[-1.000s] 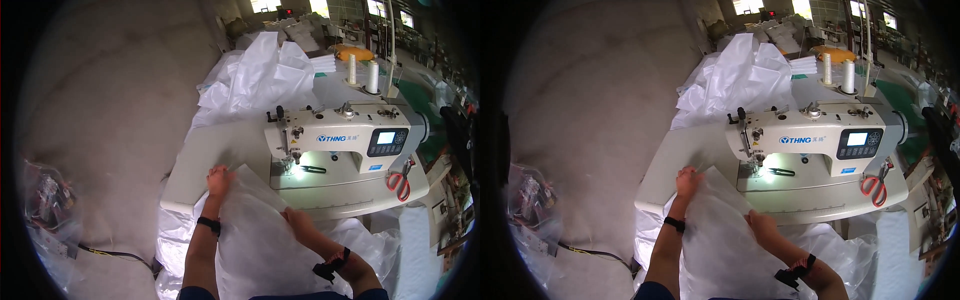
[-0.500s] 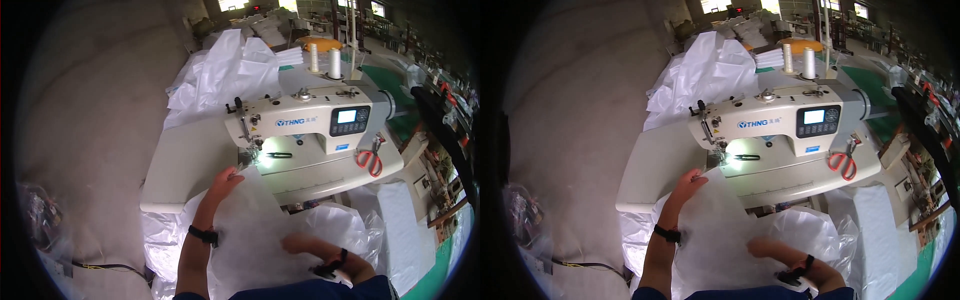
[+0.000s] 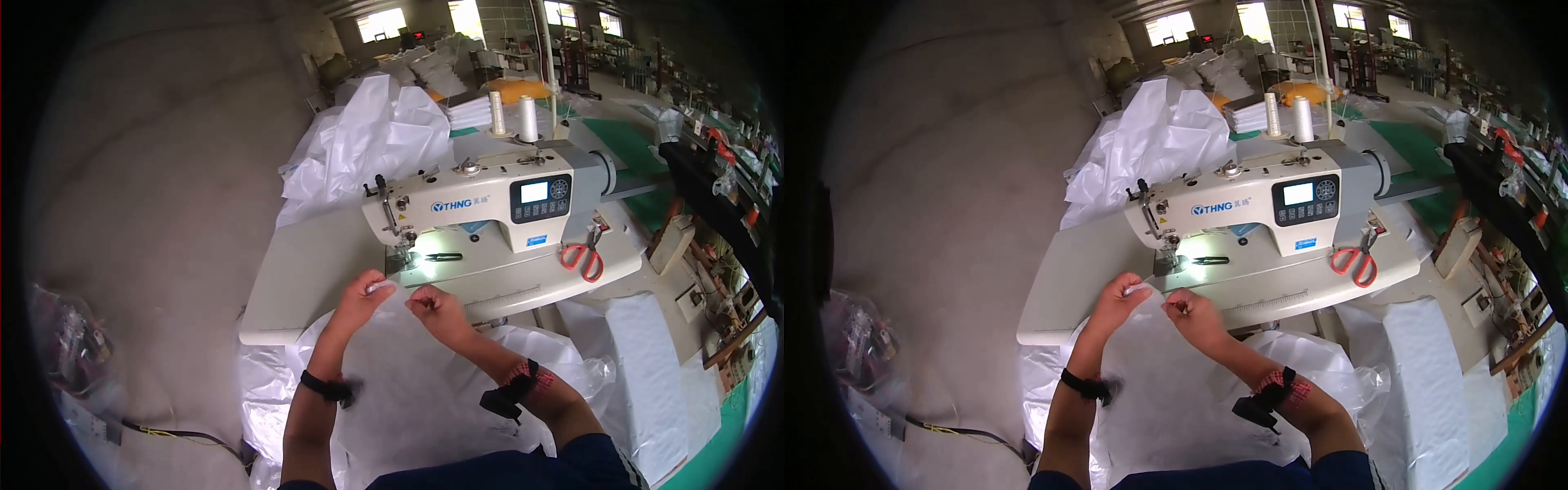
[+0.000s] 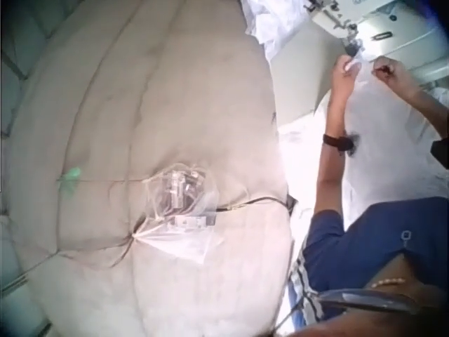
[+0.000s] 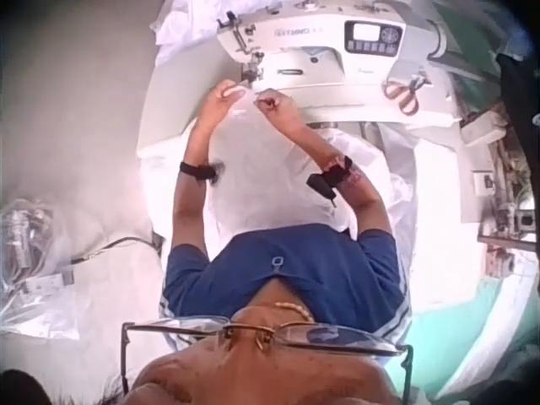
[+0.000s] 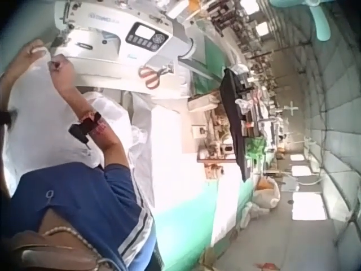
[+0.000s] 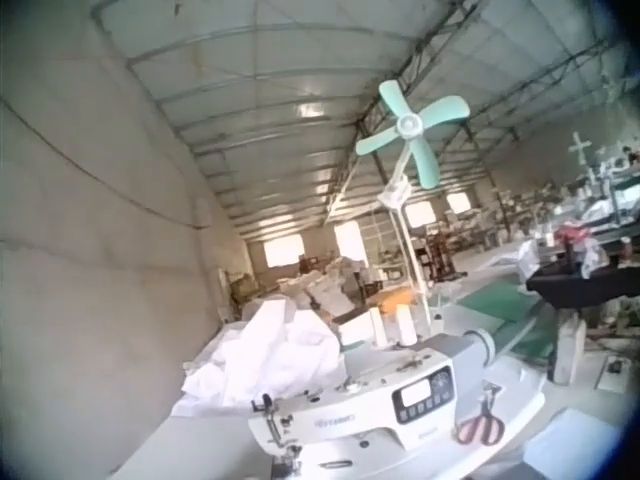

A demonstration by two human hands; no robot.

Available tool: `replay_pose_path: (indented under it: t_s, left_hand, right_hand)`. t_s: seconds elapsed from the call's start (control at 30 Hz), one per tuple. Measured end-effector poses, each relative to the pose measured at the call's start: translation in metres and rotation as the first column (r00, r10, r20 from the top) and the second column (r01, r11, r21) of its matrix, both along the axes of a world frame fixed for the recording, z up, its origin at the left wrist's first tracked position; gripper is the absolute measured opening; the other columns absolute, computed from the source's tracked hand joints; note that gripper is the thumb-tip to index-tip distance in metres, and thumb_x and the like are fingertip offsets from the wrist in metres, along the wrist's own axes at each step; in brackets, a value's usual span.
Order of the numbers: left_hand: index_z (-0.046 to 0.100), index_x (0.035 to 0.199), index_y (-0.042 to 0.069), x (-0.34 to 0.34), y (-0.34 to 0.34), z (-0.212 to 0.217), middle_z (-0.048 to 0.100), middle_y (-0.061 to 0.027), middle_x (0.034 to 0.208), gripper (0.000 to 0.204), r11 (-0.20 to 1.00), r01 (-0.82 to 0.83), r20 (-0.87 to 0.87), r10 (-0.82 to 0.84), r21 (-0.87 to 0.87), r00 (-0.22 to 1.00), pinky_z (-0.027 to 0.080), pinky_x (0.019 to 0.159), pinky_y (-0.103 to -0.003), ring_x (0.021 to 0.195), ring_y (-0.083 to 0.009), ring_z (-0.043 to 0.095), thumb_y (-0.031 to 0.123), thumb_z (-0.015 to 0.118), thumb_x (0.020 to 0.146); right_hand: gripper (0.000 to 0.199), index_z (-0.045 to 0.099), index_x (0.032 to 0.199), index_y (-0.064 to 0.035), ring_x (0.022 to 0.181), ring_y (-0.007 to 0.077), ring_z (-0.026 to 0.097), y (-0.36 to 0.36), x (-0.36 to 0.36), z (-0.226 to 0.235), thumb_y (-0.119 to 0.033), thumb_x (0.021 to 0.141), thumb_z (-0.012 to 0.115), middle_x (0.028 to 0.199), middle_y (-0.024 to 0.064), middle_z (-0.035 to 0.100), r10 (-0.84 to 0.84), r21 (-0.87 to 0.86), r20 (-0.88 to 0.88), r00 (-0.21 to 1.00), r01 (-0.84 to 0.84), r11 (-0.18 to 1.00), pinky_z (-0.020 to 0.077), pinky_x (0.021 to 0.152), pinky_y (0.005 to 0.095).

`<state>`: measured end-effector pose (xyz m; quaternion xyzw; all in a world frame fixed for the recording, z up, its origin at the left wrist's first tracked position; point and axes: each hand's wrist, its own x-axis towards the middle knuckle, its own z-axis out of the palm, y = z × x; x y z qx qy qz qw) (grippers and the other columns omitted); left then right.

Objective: Using an industrial sewing machine to stitch large white plastic/fabric sheets.

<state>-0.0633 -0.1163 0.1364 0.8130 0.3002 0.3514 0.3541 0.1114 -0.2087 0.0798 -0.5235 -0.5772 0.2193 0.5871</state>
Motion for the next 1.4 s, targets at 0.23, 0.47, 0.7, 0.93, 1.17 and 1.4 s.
replay_pose_path:
  t_s: [0.23, 0.47, 0.7, 0.93, 1.17, 1.4]
  left_hand:
    - [0.062, 0.095, 0.003, -0.014, -0.001, 0.004, 0.057, 0.0034, 0.086, 0.019, 0.99, 0.086, -0.006, -0.087, -0.115, 0.996, 0.043, 0.072, -0.023, 0.08, -0.0058, 0.051, 0.017, 0.072, 0.088]
    - [0.066, 0.093, 0.002, -0.012, 0.005, 0.008, 0.062, 0.0037, 0.083, 0.016, 0.936, 0.048, 0.096, -0.016, -0.348, 0.995, 0.043, 0.071, -0.023, 0.079, -0.0047, 0.053, 0.018, 0.069, 0.088]
    - [0.068, 0.093, 0.004, 0.001, 0.028, -0.027, 0.063, 0.0013, 0.083, 0.019, 0.866, -0.021, 0.091, 0.076, -0.5, 0.993, 0.043, 0.07, -0.023, 0.079, -0.0072, 0.055, 0.021, 0.068, 0.086]
    - [0.068, 0.09, 0.004, 0.013, 0.041, -0.053, 0.062, 0.001, 0.081, 0.018, 0.773, -0.019, 0.178, 0.169, -0.634, 0.969, 0.043, 0.07, -0.024, 0.077, -0.0089, 0.054, 0.021, 0.064, 0.087]
    - [0.065, 0.096, 0.006, 0.028, 0.103, -0.089, 0.066, -0.0093, 0.083, 0.02, 0.999, -0.019, -0.194, 0.01, -0.042, 0.981, 0.049, 0.071, -0.034, 0.079, -0.0206, 0.063, 0.024, 0.061, 0.088]
    - [0.063, 0.106, 0.006, 0.049, 0.115, -0.097, 0.066, -0.014, 0.102, 0.025, 0.885, -0.13, -0.429, 0.34, 0.446, 0.837, 0.049, 0.079, -0.041, 0.092, -0.0331, 0.062, 0.021, 0.061, 0.087]
  right_hand:
    - [0.014, 0.056, 0.098, -0.0027, 0.061, 0.0058, 0.047, 0.005, -0.006, 0.008, -0.011, 0.091, 0.065, 0.071, -0.0006, 0.052, 0.098, 0.034, -0.212, 0.972, -0.092, 0.995, 0.0389, 0.055, 0.0226]
    - [0.025, 0.058, 0.116, -0.0042, 0.057, 0.0124, 0.047, 0.001, -0.02, 0.006, -0.012, 0.093, 0.062, 0.066, 0.0032, 0.052, 0.025, 0.039, -0.019, 1.0, -0.024, 0.999, 0.0403, 0.052, 0.0276]
    - [0.053, 0.052, 0.133, -0.0041, 0.062, 0.0283, 0.064, 0.02, -0.032, -0.019, -0.005, 0.081, 0.06, 0.079, 0.0109, 0.064, -0.287, 0.26, 0.548, 0.786, 0.166, 0.951, 0.0503, 0.052, 0.0375]
    - [0.057, 0.049, 0.133, 0.004, 0.06, 0.0266, 0.064, 0.039, -0.027, -0.036, -0.005, 0.077, 0.057, 0.081, 0.0122, 0.063, -0.243, 0.136, 0.772, 0.588, 0.222, 0.966, 0.0507, 0.051, 0.0375]
    - [0.048, 0.05, 0.13, 0.0041, 0.067, 0.0272, 0.069, 0.066, -0.02, -0.041, -0.008, 0.084, 0.054, 0.086, 0.0145, 0.067, -0.059, -0.141, 0.809, 0.584, 0.291, 0.946, 0.0531, 0.054, 0.0376]
    - [0.046, 0.05, 0.128, 0.0077, 0.07, 0.0267, 0.07, 0.089, -0.018, -0.048, -0.008, 0.085, 0.053, 0.079, 0.0108, 0.069, 0.045, -0.283, 0.817, 0.575, 0.332, 0.9, 0.054, 0.056, 0.0375]
